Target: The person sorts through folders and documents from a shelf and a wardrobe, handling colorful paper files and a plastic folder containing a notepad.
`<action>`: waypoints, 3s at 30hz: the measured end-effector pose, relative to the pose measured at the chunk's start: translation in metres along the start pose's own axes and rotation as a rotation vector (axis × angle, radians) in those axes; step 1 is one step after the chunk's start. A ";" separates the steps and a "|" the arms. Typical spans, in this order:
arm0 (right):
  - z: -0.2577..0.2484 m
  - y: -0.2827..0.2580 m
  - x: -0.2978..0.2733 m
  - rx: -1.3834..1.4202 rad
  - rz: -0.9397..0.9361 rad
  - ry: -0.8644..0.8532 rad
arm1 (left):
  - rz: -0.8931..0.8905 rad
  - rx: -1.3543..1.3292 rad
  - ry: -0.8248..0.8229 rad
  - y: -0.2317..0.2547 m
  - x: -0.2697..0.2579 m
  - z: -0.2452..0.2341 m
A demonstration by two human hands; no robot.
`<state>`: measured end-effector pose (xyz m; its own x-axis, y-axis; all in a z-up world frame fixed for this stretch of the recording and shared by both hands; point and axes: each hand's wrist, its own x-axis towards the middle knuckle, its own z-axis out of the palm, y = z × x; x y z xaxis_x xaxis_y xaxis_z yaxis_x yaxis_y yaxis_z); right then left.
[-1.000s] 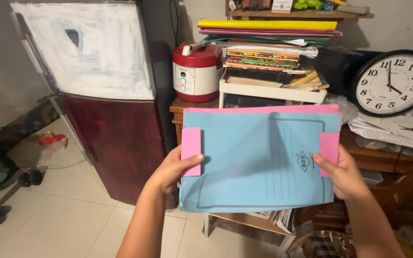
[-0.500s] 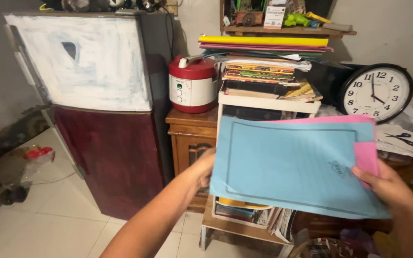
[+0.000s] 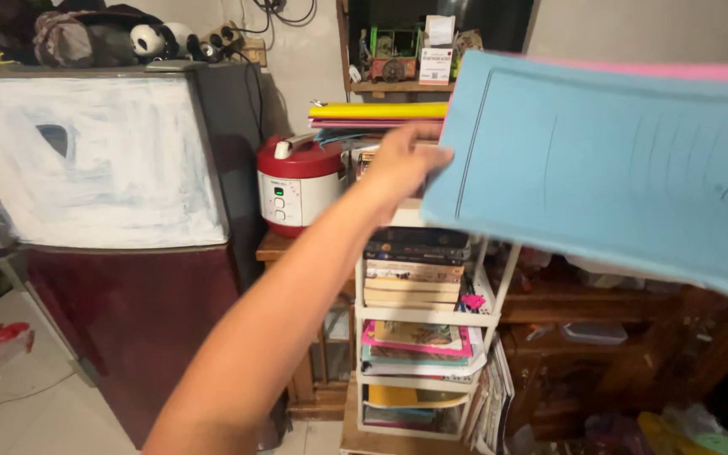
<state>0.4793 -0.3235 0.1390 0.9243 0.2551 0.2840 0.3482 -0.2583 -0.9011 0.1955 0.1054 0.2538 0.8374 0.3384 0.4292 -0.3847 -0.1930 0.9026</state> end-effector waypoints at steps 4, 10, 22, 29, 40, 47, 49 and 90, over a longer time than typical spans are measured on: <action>0.006 -0.019 0.037 0.033 -0.050 -0.006 | 0.040 -0.129 -0.005 0.026 0.077 -0.008; 0.006 -0.040 0.088 0.059 -0.096 -0.021 | 0.340 1.183 0.271 0.002 0.131 -0.034; 0.013 -0.051 0.141 0.061 -0.132 -0.028 | 0.564 1.547 -0.099 -0.017 0.128 -0.056; 0.006 -0.057 0.147 0.045 -0.121 0.023 | 0.621 1.567 -0.093 -0.022 0.146 -0.065; 0.022 -0.057 0.150 0.052 -0.102 0.036 | 0.629 1.651 -0.229 -0.019 0.170 -0.057; 0.028 -0.059 0.135 0.070 -0.088 0.015 | 0.776 1.440 -0.089 -0.025 0.188 -0.080; 0.033 -0.066 0.134 0.085 -0.093 -0.013 | 0.921 1.386 -0.071 -0.017 0.194 -0.086; 0.191 -0.158 0.275 0.576 0.260 -0.633 | 0.746 1.332 -0.020 0.029 0.209 -0.113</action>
<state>0.6484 -0.0344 0.2972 0.6443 0.7641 -0.0323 -0.1499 0.0848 -0.9851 0.3153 0.2748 0.3734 0.6259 -0.2187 0.7486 -0.0989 -0.9744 -0.2019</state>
